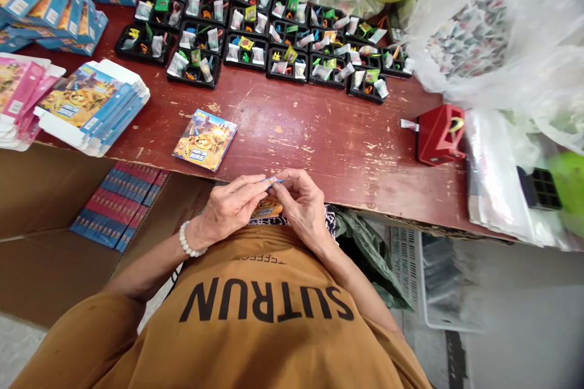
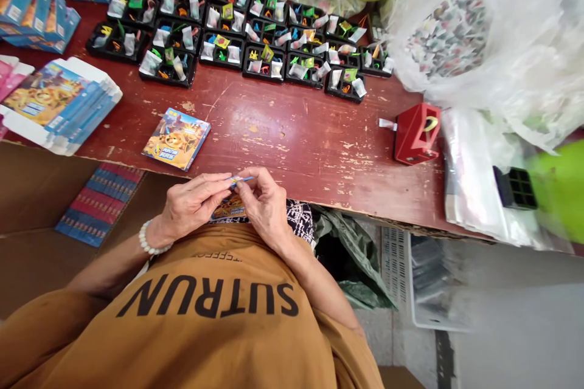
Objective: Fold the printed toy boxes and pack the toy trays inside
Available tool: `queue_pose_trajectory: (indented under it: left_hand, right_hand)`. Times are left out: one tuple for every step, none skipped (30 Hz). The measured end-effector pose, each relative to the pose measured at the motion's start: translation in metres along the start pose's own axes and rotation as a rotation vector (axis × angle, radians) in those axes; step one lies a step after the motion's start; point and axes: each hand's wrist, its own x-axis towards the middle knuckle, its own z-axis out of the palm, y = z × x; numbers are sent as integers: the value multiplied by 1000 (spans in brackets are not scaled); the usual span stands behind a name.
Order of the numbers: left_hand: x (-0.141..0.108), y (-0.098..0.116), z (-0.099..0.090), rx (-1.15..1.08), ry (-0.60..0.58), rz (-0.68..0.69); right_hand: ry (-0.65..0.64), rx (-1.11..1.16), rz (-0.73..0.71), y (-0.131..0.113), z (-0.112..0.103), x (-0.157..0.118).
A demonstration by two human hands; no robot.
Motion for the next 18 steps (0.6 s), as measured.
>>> queue_pose_trajectory:
  left_hand:
    - [0, -1, 0, 0, 4, 5]
    - [-1, -1, 1, 0, 10, 9]
    - [-1, -2, 1, 0, 16, 12]
    - [-2, -2, 1, -1, 19, 13]
    - [-2, -3, 1, -4, 21, 12]
    - [-3, -3, 1, -11, 24, 11]
    - [-3, -3, 0, -21, 25, 8]
    - [-3, -3, 0, -35, 27, 3]
    - [-2, -3, 0, -52, 31, -4]
    - [-2, -4, 0, -68, 34, -11]
    - [-1, -4, 0, -81, 38, -19]
    - [-1, -4, 0, -89, 42, -26]
    - [0, -5, 1, -90, 45, -32]
    - [1, -5, 1, -88, 46, -36]
    - [2, -6, 0, -86, 48, -35]
    - [3, -6, -1, -86, 56, -30]
    - [5, -7, -4, -89, 72, -24]
    - [7, -8, -7, -97, 94, -22]
  right_hand:
    - [0, -58, -34, -1, 0, 0]
    - [-3, -120, -80, -2, -1, 0]
    - [-13, -186, -138, -4, -2, 0]
    - [-28, -255, -198, -5, -4, 1]
    - [-46, -323, -254, -7, -5, 1]
    - [-67, -389, -294, -8, -7, 2]
    - [-88, -448, -314, -9, -9, 3]
    - [-114, -496, -313, -10, -11, 4]
    - [-142, -533, -294, -10, -12, 5]
    - [-174, -561, -262, -11, -13, 6]
    - [-205, -580, -225, -11, -14, 8]
    - [-232, -593, -188, -11, -14, 10]
    - [-248, -607, -154, -10, -16, 13]
    - [-249, -630, -120, -10, -18, 16]
    - [-237, -664, -87, -9, -21, 20]
    - [-217, -706, -55, -8, -26, 24]
    - [-190, -748, -30, -6, -32, 29]
    - [-162, -779, -19, -5, -39, 33]
